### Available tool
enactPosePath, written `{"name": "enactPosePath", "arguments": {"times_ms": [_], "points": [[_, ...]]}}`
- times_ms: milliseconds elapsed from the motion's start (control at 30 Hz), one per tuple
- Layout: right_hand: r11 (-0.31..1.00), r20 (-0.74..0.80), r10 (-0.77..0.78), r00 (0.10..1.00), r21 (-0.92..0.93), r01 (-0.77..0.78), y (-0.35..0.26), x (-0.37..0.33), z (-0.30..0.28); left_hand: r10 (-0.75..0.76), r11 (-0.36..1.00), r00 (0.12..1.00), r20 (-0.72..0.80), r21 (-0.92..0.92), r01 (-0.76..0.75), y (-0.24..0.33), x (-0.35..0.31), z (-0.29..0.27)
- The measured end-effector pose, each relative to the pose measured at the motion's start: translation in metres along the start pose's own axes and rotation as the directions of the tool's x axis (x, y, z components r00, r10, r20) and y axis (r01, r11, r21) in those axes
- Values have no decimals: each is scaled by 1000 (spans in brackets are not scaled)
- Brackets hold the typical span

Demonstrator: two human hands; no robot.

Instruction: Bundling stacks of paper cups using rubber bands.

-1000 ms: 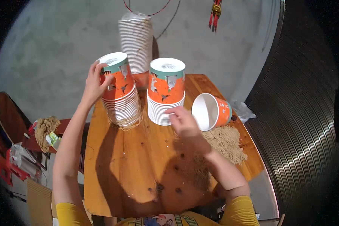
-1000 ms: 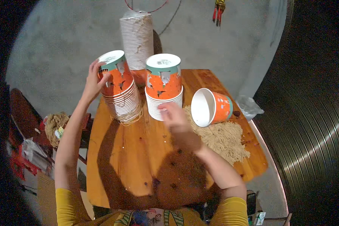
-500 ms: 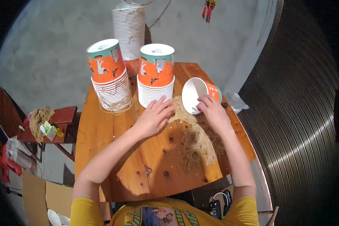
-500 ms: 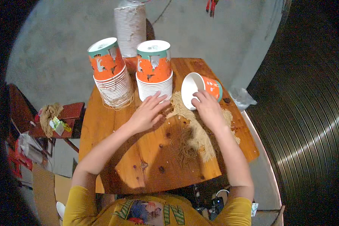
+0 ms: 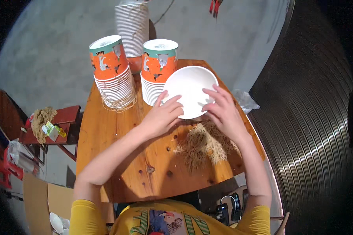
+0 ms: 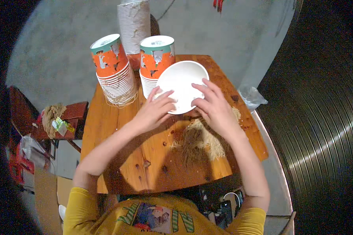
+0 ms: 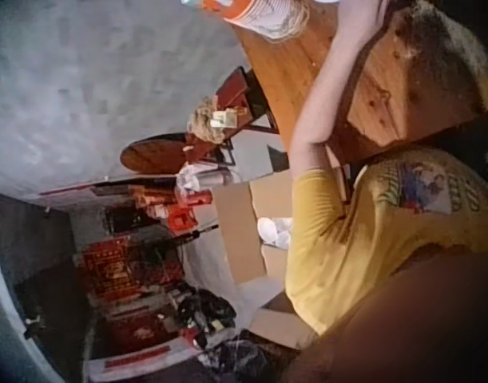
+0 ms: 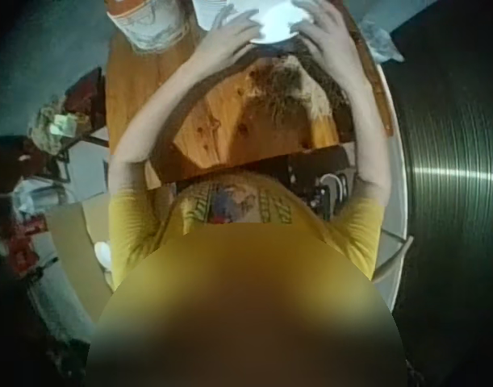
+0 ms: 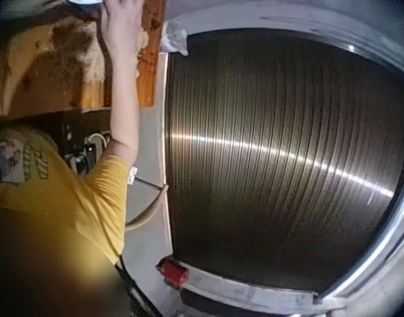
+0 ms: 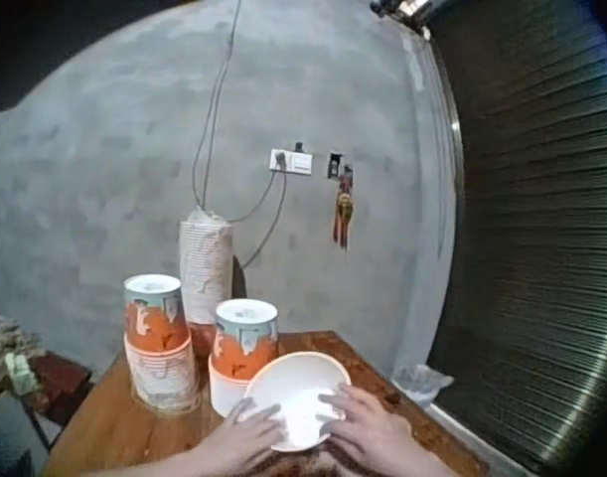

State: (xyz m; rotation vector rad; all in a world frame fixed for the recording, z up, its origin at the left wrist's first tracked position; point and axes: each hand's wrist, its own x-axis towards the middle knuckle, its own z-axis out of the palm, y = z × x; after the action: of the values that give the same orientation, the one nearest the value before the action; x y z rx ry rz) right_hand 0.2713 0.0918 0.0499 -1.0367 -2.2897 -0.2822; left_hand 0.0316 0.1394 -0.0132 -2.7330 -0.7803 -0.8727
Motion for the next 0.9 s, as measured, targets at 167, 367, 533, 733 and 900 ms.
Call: {"name": "enactPosePath", "arguments": {"times_ms": [167,367,533,733,900], "points": [[924,-281,352,893,256,-283,5,-27,31,-106,988,994,-17,-117,103,16,-37,-56],[1000,219,-31,975,6,31,30,-68,115,-236,971,967,92,57,231,34,-75,-75],[999,393,18,920,-52,3,30,-55,117,-243,968,967,77,78,237,42,-87,-75],[904,199,5,980,419,-89,-4,-32,92,-253,965,964,83,93,245,44,-93,-71],[737,167,36,985,661,-139,-65,0,57,-298,954,955,8,46,297,53,-95,-69]]}}
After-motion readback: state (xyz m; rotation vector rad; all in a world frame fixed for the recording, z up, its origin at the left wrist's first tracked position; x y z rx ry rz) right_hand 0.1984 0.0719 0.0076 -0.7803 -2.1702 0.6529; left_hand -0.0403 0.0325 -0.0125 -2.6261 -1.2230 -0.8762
